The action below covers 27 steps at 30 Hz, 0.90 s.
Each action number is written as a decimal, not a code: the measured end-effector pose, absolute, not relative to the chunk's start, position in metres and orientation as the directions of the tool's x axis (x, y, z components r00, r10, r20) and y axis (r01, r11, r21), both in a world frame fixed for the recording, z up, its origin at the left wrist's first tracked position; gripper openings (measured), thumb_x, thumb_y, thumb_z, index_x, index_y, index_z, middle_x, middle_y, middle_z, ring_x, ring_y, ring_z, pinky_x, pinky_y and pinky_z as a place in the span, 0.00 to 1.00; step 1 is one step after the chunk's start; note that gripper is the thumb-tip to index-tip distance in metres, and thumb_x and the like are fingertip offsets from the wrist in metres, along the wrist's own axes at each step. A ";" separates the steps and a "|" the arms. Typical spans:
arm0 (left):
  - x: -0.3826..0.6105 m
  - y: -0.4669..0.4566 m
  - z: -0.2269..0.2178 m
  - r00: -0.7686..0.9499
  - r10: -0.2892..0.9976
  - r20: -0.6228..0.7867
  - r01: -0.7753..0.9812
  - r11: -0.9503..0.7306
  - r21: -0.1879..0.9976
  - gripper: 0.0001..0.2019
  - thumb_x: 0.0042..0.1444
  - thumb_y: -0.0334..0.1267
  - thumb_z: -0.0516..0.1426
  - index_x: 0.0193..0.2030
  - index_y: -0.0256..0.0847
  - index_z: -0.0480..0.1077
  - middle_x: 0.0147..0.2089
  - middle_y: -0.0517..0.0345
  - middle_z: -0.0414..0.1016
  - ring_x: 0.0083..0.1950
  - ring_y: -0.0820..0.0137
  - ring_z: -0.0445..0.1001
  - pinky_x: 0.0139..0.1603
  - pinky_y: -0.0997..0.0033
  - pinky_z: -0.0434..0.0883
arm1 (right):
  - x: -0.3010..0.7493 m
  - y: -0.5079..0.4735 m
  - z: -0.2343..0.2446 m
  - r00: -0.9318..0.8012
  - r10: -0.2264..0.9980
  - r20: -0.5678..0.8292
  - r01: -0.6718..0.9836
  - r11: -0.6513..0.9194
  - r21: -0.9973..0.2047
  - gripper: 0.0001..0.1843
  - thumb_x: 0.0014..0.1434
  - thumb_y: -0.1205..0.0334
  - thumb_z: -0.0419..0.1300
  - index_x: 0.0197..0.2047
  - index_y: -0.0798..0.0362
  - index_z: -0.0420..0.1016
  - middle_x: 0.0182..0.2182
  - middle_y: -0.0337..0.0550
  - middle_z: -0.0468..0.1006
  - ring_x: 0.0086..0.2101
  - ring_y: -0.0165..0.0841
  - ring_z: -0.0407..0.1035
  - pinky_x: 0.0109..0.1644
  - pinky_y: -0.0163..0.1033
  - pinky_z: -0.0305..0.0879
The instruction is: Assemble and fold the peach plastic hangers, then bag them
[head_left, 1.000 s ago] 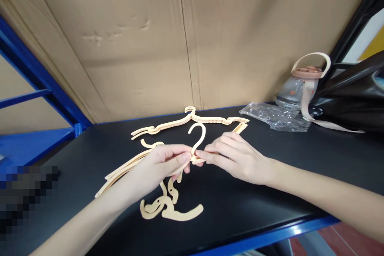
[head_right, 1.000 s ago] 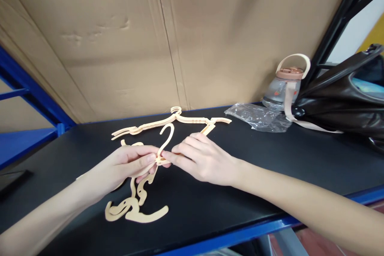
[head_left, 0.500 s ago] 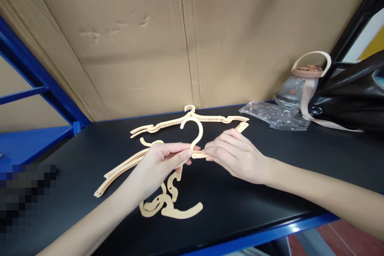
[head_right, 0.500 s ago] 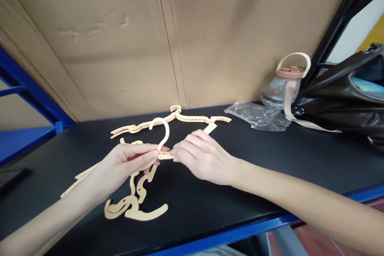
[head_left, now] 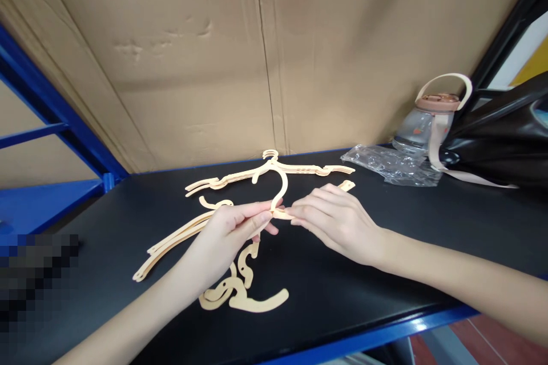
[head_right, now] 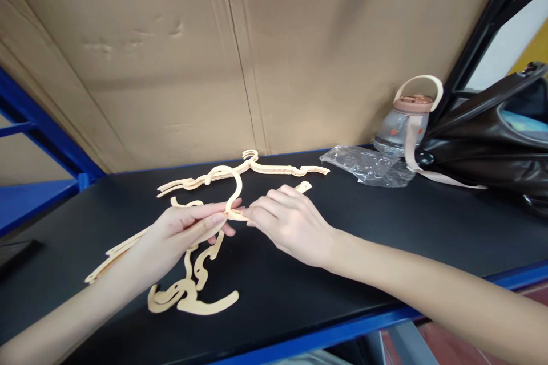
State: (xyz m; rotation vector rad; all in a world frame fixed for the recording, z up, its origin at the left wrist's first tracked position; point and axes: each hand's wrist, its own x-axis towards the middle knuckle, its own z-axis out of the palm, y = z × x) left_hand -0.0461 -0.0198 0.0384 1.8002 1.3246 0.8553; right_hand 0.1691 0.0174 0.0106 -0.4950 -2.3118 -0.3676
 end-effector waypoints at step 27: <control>-0.063 -0.009 0.055 0.252 0.938 0.237 0.734 -0.345 0.585 0.15 0.61 0.49 0.50 0.40 0.42 0.71 0.27 0.62 0.68 0.26 0.72 0.64 0.27 0.74 0.62 | 0.178 0.044 0.005 -0.246 0.777 0.579 0.406 0.625 -0.667 0.12 0.62 0.53 0.57 0.45 0.50 0.68 0.29 0.36 0.74 0.30 0.32 0.69 0.38 0.39 0.66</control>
